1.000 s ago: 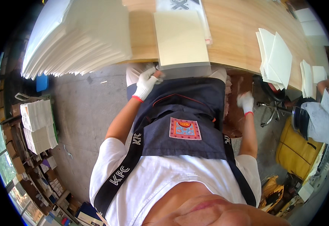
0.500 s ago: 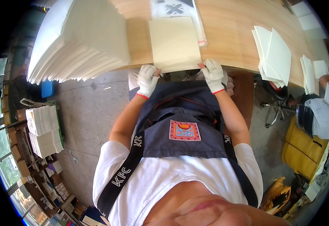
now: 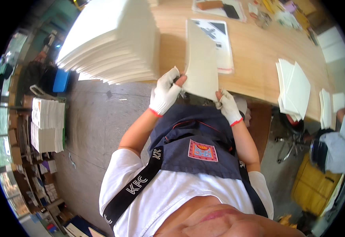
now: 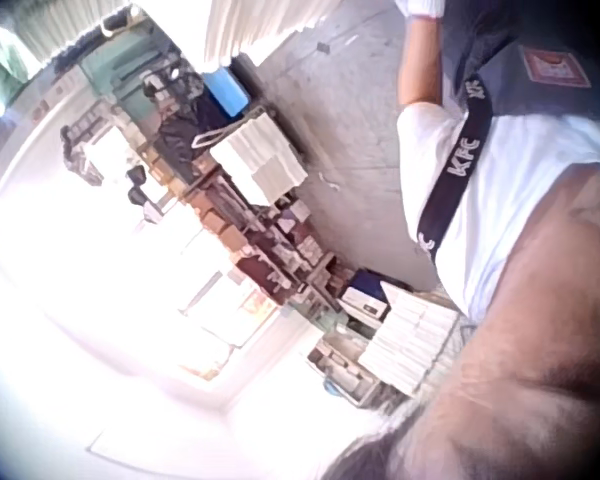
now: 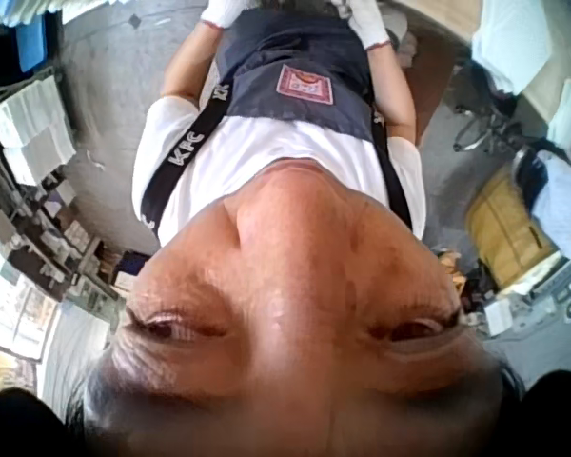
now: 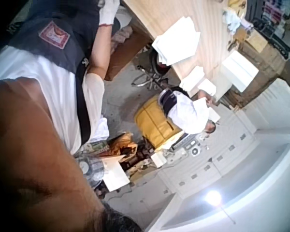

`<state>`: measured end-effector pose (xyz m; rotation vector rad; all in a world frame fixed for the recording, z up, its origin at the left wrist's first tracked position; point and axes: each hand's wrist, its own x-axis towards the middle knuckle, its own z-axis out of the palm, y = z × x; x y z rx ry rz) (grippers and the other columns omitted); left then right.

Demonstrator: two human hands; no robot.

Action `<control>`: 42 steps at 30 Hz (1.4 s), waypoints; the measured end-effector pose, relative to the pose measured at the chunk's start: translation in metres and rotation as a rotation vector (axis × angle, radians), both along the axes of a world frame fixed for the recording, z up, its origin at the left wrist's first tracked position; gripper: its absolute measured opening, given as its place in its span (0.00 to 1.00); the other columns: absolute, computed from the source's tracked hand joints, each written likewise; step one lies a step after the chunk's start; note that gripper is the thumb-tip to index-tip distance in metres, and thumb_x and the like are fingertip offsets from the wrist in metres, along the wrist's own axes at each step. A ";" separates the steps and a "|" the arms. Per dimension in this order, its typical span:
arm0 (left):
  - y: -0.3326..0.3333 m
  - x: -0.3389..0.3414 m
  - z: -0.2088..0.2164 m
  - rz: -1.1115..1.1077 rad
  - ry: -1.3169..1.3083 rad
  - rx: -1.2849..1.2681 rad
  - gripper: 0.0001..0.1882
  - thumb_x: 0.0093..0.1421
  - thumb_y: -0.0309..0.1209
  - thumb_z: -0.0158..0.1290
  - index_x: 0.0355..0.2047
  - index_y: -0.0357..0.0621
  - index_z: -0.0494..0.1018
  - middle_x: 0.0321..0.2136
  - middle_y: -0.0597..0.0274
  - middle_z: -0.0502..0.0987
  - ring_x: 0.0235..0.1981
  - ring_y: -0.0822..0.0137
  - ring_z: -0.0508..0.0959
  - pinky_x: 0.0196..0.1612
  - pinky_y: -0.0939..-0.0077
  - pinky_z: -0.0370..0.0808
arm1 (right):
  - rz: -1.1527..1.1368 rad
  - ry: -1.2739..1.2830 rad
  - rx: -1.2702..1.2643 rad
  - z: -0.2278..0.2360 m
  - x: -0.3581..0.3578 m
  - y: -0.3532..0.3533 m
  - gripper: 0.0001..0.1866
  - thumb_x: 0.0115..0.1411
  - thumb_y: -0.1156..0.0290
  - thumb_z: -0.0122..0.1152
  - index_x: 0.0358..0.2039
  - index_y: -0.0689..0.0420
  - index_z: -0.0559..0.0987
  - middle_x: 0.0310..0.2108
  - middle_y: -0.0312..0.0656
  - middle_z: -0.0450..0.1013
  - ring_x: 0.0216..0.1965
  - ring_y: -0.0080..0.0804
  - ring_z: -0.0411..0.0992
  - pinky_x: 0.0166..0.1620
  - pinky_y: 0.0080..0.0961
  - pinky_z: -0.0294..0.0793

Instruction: The person repeatedly picks up a single sheet of paper from a large stack, folds it in half, and places it onto a growing pile on the table. This action is performed continuously by hand without the use of tools.

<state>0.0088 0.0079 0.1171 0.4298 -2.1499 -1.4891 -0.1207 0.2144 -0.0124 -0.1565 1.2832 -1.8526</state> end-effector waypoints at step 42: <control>-0.003 0.019 -0.117 -0.154 0.069 -0.580 0.07 0.52 0.25 0.52 0.32 0.46 0.76 0.33 0.63 0.77 0.34 0.64 0.75 0.39 0.76 0.66 | -1.288 0.117 0.440 0.035 -0.154 0.330 0.16 0.57 0.60 0.55 0.25 0.60 0.67 0.12 0.34 0.60 0.09 0.20 0.56 0.11 0.16 0.50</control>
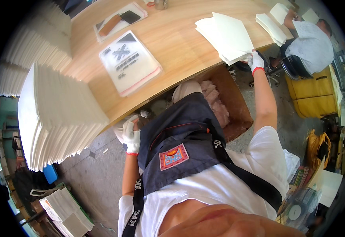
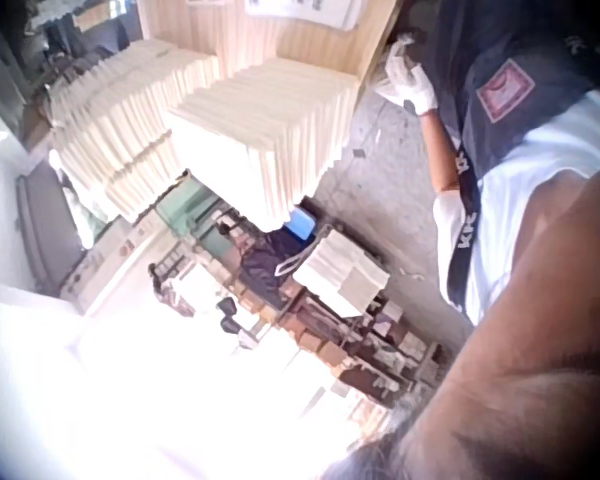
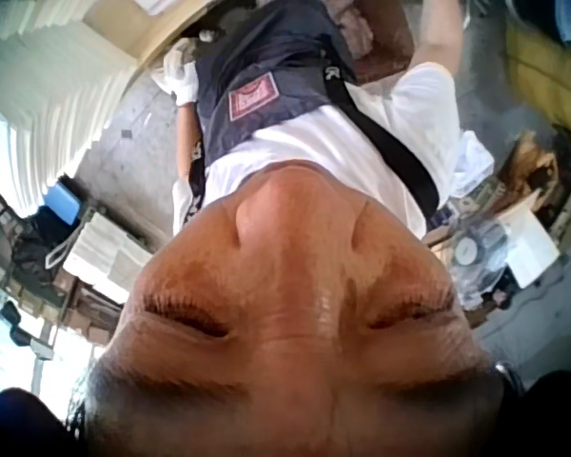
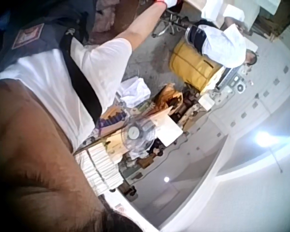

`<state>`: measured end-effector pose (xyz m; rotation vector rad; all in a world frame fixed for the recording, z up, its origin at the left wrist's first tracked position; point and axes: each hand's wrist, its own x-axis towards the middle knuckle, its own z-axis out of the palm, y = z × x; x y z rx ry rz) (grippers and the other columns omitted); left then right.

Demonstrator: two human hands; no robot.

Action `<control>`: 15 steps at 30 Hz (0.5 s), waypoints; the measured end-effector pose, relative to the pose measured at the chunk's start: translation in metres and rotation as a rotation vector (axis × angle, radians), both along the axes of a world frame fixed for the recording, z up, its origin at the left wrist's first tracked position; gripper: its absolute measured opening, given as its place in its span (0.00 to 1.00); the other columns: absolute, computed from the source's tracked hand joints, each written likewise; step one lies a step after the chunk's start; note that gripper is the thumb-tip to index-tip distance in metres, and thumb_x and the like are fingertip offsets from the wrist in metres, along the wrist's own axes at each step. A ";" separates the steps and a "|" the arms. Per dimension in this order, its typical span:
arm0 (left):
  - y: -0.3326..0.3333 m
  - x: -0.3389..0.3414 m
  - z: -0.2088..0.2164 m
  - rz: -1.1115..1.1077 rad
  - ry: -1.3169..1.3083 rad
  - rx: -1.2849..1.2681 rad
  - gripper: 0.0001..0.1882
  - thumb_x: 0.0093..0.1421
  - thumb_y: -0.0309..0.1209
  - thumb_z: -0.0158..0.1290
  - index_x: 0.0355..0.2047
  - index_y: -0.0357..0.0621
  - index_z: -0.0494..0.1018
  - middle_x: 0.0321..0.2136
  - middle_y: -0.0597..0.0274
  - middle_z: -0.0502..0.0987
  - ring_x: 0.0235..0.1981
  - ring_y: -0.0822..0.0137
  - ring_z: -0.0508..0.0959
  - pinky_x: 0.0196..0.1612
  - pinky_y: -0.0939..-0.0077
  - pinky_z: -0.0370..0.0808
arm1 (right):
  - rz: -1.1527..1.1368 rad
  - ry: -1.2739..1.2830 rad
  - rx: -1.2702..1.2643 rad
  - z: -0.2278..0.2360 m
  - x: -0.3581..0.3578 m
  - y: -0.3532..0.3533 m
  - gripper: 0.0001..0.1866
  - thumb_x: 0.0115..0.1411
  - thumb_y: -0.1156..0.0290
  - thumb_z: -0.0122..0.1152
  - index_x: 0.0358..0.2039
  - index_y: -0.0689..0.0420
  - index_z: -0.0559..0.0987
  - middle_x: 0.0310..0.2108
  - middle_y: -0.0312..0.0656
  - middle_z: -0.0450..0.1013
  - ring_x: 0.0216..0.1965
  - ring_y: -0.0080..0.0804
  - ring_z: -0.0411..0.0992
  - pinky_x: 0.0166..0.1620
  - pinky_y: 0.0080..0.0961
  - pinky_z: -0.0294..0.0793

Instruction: The person repeatedly picks up a single sheet of paper from a large stack, folds it in half, and places it onto a growing pile on the table. This action is performed continuously by hand without the use of tools.

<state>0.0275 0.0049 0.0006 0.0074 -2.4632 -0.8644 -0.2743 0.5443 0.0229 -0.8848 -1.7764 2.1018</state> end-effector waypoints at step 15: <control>-0.027 -0.148 0.042 0.012 -0.508 -0.595 0.15 0.50 0.29 0.50 0.40 0.50 0.68 0.41 0.60 0.69 0.45 0.59 0.69 0.43 0.64 0.70 | 0.253 0.345 -0.130 0.052 -0.025 -0.066 0.11 0.59 0.72 0.45 0.41 0.62 0.64 0.28 0.55 0.72 0.18 0.32 0.69 0.17 0.22 0.67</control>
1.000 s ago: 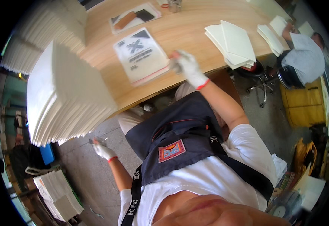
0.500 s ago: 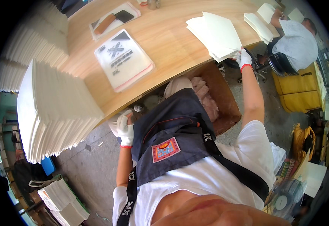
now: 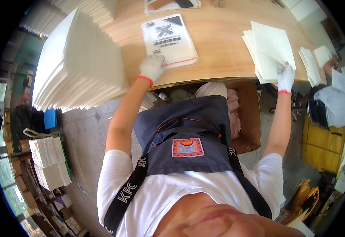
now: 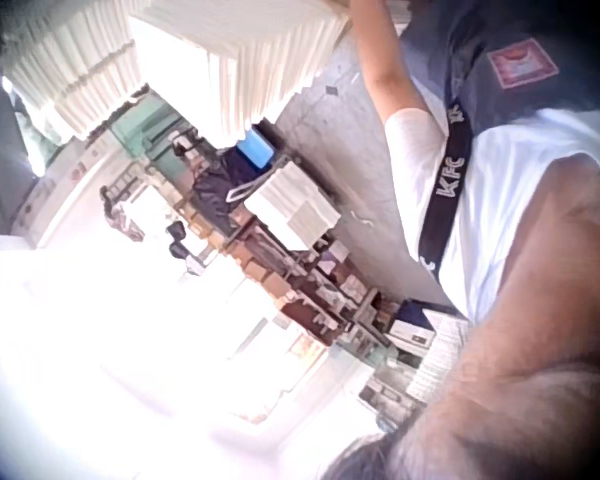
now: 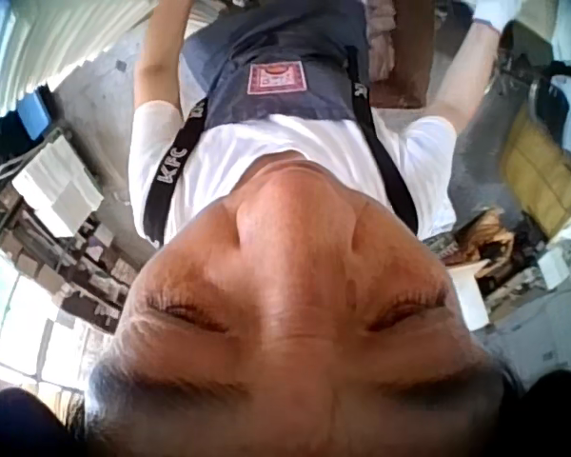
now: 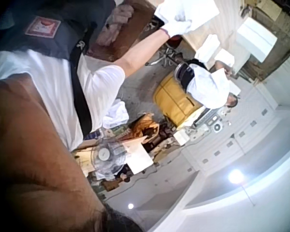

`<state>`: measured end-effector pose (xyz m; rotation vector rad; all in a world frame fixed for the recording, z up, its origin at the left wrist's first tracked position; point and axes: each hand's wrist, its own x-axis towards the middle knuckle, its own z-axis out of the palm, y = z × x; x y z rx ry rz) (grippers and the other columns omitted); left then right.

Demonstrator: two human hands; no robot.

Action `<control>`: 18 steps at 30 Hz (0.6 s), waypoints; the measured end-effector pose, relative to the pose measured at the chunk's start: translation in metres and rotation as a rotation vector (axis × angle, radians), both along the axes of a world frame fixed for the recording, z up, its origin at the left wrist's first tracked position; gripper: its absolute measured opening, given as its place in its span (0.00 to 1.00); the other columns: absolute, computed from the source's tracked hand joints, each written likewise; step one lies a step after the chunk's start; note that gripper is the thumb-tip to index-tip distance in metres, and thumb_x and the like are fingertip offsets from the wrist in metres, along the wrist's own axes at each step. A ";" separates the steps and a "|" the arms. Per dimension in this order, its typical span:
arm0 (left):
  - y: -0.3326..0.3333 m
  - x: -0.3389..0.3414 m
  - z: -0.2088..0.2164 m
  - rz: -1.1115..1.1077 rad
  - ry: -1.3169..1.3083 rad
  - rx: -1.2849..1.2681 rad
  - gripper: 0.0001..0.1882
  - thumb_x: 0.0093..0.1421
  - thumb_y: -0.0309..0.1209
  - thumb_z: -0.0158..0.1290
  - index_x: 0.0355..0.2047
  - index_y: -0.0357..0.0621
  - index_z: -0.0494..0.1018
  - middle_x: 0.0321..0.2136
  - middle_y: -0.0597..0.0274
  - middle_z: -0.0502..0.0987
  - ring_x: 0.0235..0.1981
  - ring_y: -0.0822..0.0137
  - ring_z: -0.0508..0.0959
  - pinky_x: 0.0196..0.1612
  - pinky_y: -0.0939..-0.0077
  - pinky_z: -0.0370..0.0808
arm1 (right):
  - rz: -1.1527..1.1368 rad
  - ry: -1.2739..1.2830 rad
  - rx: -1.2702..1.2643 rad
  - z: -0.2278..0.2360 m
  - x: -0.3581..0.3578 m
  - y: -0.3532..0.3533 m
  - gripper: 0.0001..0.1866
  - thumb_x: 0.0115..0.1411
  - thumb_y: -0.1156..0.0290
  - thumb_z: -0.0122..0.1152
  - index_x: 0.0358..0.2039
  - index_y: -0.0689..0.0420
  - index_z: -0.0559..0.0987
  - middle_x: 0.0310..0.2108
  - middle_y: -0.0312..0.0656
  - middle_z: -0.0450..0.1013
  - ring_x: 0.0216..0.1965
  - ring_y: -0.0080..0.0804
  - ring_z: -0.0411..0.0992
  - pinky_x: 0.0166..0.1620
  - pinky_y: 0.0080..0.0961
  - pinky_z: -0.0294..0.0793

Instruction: The person repeatedly picks up a single sheet of paper from a large stack, folds it in half, and places it onto a growing pile on the table. This action is performed continuously by hand without the use of tools.

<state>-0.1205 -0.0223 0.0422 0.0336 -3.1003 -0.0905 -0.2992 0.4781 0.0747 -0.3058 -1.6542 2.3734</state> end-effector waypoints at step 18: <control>-0.026 -0.003 -0.003 0.106 0.301 0.405 0.07 0.49 0.21 0.44 0.27 0.46 0.69 0.29 0.64 0.71 0.31 0.64 0.72 0.34 0.72 0.70 | 0.567 -0.517 -0.578 -0.075 0.185 -0.158 0.12 0.58 0.69 0.51 0.42 0.60 0.70 0.29 0.38 0.73 0.11 0.15 0.62 0.11 0.10 0.61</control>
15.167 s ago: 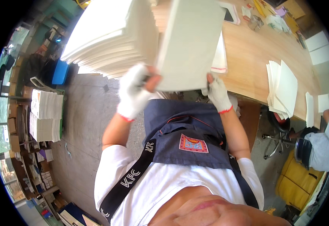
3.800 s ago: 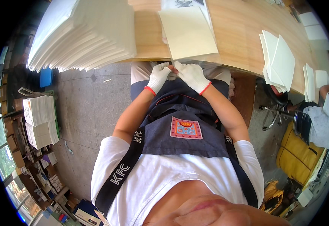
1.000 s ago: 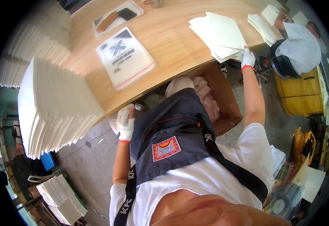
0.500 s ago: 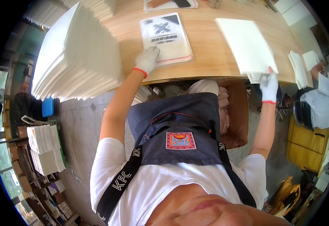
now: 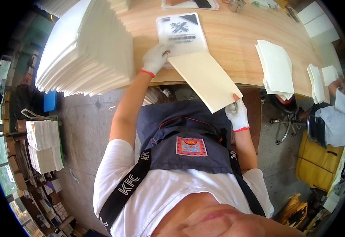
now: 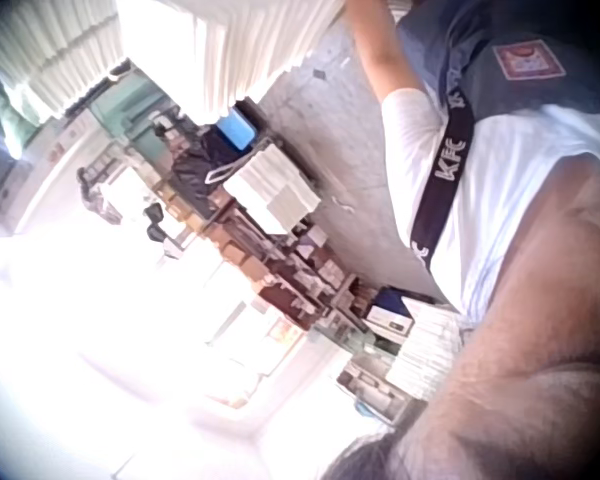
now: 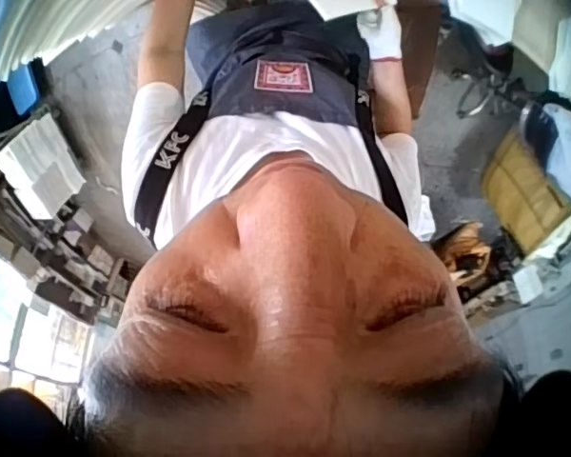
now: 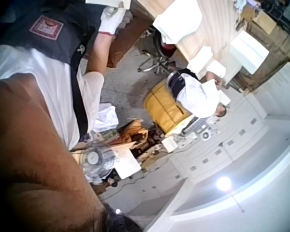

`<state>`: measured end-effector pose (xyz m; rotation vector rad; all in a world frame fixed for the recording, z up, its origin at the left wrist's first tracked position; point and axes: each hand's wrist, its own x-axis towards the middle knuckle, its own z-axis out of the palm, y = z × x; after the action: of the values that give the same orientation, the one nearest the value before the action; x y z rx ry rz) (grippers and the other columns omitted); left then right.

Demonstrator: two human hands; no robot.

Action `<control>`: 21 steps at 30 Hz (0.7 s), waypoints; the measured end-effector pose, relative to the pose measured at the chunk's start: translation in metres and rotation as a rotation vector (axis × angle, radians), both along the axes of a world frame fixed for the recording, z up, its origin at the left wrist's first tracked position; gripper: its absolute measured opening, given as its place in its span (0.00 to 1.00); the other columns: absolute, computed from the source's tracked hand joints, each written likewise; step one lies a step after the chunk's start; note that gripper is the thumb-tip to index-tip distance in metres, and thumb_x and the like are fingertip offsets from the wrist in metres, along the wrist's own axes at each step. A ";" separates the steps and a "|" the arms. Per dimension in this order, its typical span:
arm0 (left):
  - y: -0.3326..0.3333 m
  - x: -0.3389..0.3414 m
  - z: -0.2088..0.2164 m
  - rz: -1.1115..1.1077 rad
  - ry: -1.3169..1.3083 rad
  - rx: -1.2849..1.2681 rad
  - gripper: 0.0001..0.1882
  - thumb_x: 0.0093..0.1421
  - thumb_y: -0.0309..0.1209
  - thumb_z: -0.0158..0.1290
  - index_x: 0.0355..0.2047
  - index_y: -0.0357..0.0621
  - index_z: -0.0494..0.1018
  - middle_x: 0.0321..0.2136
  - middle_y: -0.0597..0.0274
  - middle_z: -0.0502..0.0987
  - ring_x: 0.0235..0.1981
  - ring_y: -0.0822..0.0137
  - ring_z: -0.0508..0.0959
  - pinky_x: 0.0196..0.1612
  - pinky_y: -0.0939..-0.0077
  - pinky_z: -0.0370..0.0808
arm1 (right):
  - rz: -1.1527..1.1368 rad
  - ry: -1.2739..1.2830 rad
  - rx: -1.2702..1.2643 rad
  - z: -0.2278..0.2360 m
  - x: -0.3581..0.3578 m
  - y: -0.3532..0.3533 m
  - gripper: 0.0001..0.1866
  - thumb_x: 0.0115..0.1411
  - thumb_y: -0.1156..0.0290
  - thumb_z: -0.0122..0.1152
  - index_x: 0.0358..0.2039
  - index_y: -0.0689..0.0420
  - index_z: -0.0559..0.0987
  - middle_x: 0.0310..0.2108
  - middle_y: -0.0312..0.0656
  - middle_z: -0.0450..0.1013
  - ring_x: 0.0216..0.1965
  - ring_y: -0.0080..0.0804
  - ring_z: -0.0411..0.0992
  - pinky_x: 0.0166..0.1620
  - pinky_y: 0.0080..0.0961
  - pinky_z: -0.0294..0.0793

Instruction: The person repeatedly picks up a single sheet of paper from a large stack, folds it in half, and places it onto a growing pile on the table. This action is performed continuously by hand without the use of tools.

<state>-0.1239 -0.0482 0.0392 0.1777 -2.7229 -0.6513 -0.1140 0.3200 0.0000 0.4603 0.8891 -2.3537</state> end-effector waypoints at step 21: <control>0.130 0.005 -0.088 -0.227 0.130 2.407 0.20 0.56 0.25 0.49 0.50 0.38 0.62 0.40 0.53 0.72 0.36 0.64 0.76 0.35 0.75 0.76 | 0.037 0.164 0.126 0.035 0.026 -0.009 0.12 0.62 0.71 0.47 0.46 0.56 0.68 0.30 0.40 0.72 0.15 0.24 0.69 0.12 0.15 0.65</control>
<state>-0.1191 0.0821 -0.0483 0.2540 -0.3740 -3.0502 -0.0883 0.3108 0.0353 0.3003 1.1167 -2.3361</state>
